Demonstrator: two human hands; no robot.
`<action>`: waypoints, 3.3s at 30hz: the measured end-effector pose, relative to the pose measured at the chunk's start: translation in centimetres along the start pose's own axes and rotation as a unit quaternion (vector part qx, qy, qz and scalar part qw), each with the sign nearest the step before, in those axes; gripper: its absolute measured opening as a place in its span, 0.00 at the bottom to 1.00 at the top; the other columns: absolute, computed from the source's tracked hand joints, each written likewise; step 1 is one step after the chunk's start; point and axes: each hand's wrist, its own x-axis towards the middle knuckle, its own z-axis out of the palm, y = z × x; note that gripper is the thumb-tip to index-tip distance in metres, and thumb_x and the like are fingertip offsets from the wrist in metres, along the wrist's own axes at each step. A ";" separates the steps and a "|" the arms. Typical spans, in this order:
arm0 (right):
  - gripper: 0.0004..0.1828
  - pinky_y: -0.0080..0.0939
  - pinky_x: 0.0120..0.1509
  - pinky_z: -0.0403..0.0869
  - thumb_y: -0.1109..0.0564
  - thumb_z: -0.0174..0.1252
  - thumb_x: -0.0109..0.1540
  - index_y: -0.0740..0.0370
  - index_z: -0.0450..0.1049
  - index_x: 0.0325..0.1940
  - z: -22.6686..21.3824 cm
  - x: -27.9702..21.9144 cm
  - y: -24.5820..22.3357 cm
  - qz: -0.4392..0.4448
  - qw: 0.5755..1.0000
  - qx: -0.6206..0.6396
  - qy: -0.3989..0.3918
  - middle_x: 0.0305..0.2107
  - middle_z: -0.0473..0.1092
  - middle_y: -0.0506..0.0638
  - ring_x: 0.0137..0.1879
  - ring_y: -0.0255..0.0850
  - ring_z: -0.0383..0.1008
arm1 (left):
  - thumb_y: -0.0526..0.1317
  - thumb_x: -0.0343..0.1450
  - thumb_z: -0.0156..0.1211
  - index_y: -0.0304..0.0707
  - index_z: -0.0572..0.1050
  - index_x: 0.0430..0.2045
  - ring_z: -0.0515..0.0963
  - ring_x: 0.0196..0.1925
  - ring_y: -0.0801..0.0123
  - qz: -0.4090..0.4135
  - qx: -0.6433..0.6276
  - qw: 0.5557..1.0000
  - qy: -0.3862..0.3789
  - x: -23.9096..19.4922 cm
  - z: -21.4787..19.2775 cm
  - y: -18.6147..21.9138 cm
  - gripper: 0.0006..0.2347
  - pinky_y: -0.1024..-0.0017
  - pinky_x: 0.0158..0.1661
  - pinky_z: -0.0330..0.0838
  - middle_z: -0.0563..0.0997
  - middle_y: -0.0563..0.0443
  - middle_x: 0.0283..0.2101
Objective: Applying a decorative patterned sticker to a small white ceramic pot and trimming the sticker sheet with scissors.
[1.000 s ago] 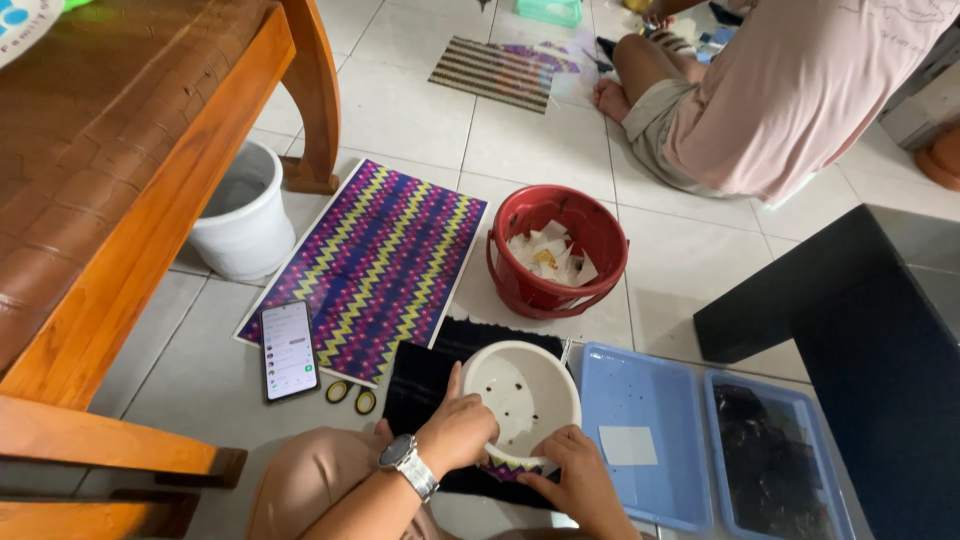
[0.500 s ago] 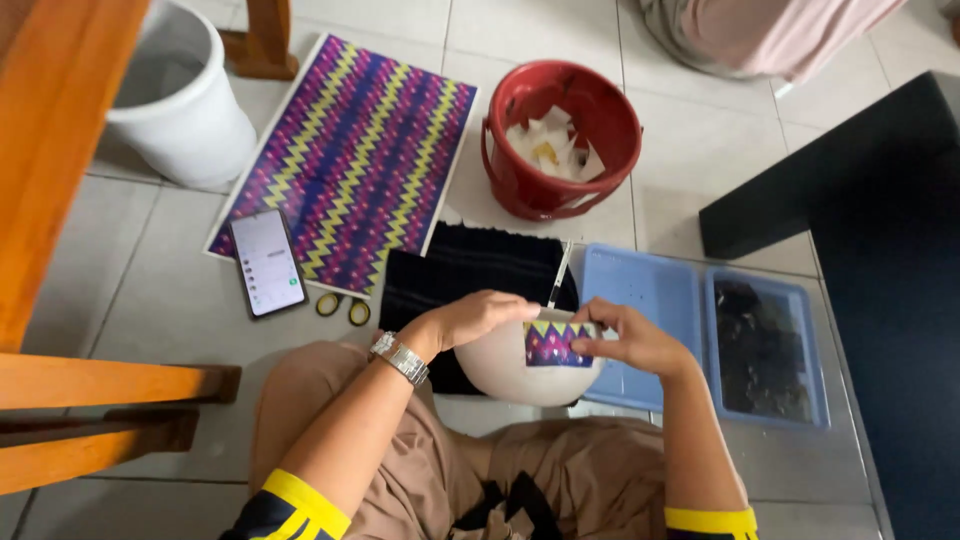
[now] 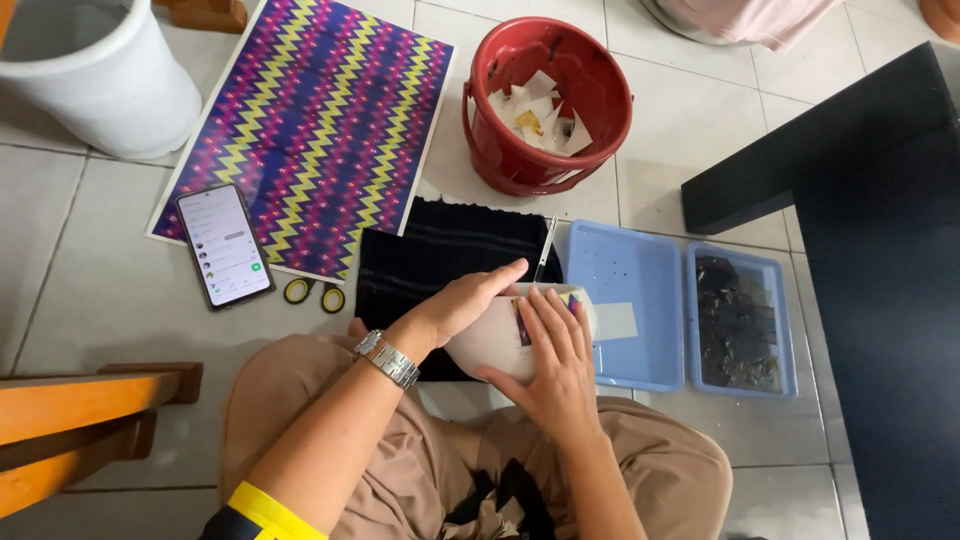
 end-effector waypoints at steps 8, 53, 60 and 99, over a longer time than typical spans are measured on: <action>0.42 0.58 0.71 0.56 0.35 0.60 0.54 0.64 0.59 0.61 0.1 -0.8 -0.6 -0.017 0.998 -0.057 -0.011 0.58 0.59 0.56 0.65 0.52 0.59 | 0.54 0.65 0.44 0.42 0.75 0.28 0.73 0.29 0.71 -0.056 -0.026 0.998 -0.016 1.7 -0.7 -0.4 0.17 0.76 0.34 0.61 0.78 0.51 0.32; 0.30 0.58 0.74 0.39 0.43 0.43 0.62 0.66 0.58 0.61 -0.8 -2.0 1.1 0.132 0.978 0.142 0.071 0.58 0.59 0.58 0.67 0.51 0.56 | 0.48 0.61 0.62 0.42 0.75 0.26 0.71 0.33 0.71 0.087 0.125 0.985 -0.079 5.5 -0.7 -4.9 0.11 0.75 0.35 0.64 0.76 0.54 0.29; 0.31 0.59 0.71 0.35 0.44 0.47 0.60 0.65 0.59 0.62 0.2 -2.9 2.6 0.128 0.973 0.189 0.047 0.60 0.56 0.59 0.68 0.55 0.51 | 0.46 0.59 0.65 0.36 0.78 0.28 0.76 0.36 0.64 0.117 0.096 0.986 -0.069 5.4 -0.9 -5.2 0.14 0.71 0.39 0.70 0.77 0.47 0.28; 0.26 0.56 0.69 0.52 0.47 0.44 0.61 0.74 0.66 0.51 0.5 -4.3 3.3 0.111 0.941 0.283 0.145 0.55 0.60 0.68 0.65 0.61 0.56 | 0.46 0.55 0.70 0.35 0.78 0.23 0.73 0.29 0.71 0.108 0.112 0.987 -0.033 4.9 -0.6 -4.6 0.14 0.76 0.31 0.69 0.72 0.52 0.21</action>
